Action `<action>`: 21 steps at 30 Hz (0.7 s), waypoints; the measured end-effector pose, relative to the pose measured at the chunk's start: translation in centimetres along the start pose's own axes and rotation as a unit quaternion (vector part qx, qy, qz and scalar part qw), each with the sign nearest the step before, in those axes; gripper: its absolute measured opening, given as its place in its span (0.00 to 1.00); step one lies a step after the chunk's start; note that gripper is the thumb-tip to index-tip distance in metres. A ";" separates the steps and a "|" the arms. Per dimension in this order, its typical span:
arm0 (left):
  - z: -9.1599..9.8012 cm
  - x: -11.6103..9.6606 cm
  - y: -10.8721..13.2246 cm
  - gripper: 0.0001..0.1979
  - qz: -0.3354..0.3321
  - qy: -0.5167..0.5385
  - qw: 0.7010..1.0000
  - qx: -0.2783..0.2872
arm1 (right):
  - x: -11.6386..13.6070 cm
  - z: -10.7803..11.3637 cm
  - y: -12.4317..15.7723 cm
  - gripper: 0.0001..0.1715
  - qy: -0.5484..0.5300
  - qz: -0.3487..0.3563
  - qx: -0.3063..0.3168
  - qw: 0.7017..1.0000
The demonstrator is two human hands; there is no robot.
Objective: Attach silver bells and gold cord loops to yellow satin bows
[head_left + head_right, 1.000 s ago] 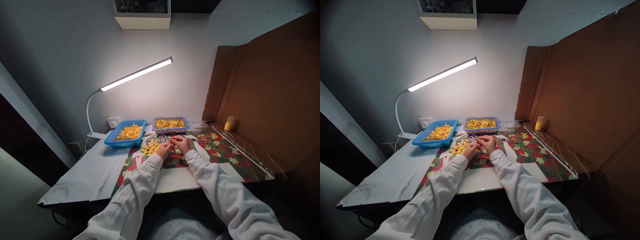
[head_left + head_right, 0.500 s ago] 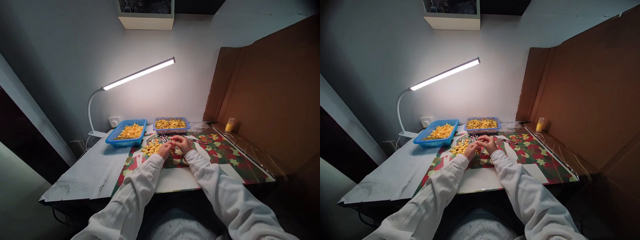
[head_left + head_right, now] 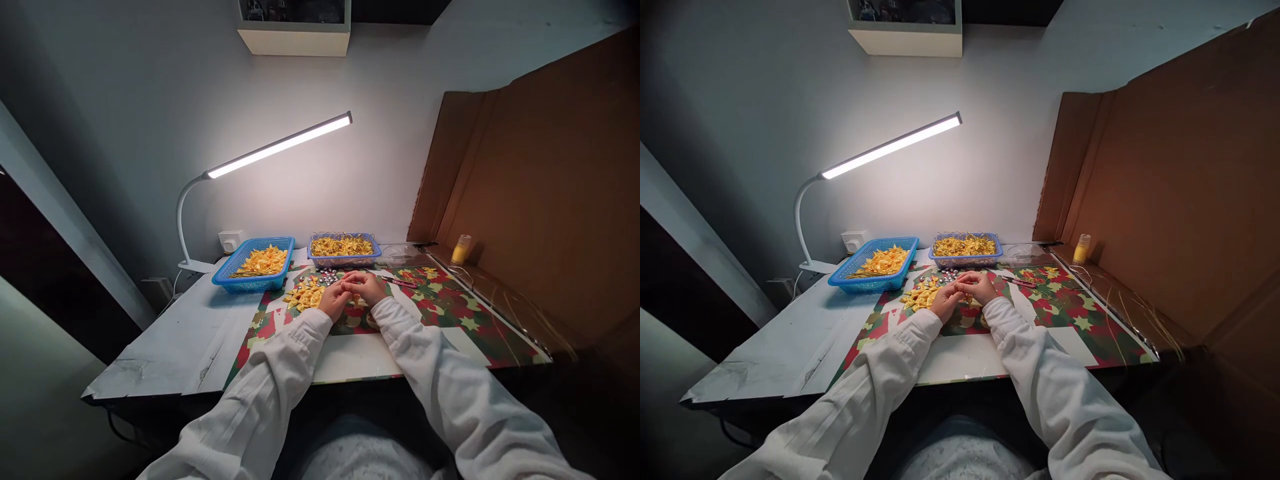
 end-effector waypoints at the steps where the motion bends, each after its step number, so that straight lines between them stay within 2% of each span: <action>1: 0.0 0.0 0.0 0.09 0.003 -0.001 1.000 -0.001 | 0.0 0.1 0.0 0.14 0.002 0.002 -0.005 1.000; 5: 0.0 0.3 0.1 0.11 0.029 -0.007 1.000 0.005 | 0.1 0.2 0.1 0.14 0.005 0.002 -0.013 1.000; 11: -0.3 1.7 0.3 0.16 0.107 0.010 0.994 0.023 | -0.9 -0.2 0.2 0.14 0.005 -0.036 0.010 0.999; 16: -0.8 2.5 0.4 0.15 0.161 0.079 0.983 0.043 | -2.1 -0.3 0.2 0.15 0.002 -0.085 0.033 0.996; 21: -1.0 2.7 0.2 0.14 0.199 0.176 0.963 0.035 | -2.5 0.3 -0.2 0.15 0.001 -0.088 -0.008 0.996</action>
Point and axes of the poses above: each hand's wrist, its own y-axis away from the middle knuckle, its own z-axis out of the back of the hand, x = y × z, the point moved 5 cm from there along -y, towards the middle knuckle, and after that the axes turned 6 degrees about -x, right-handed, at the moved point
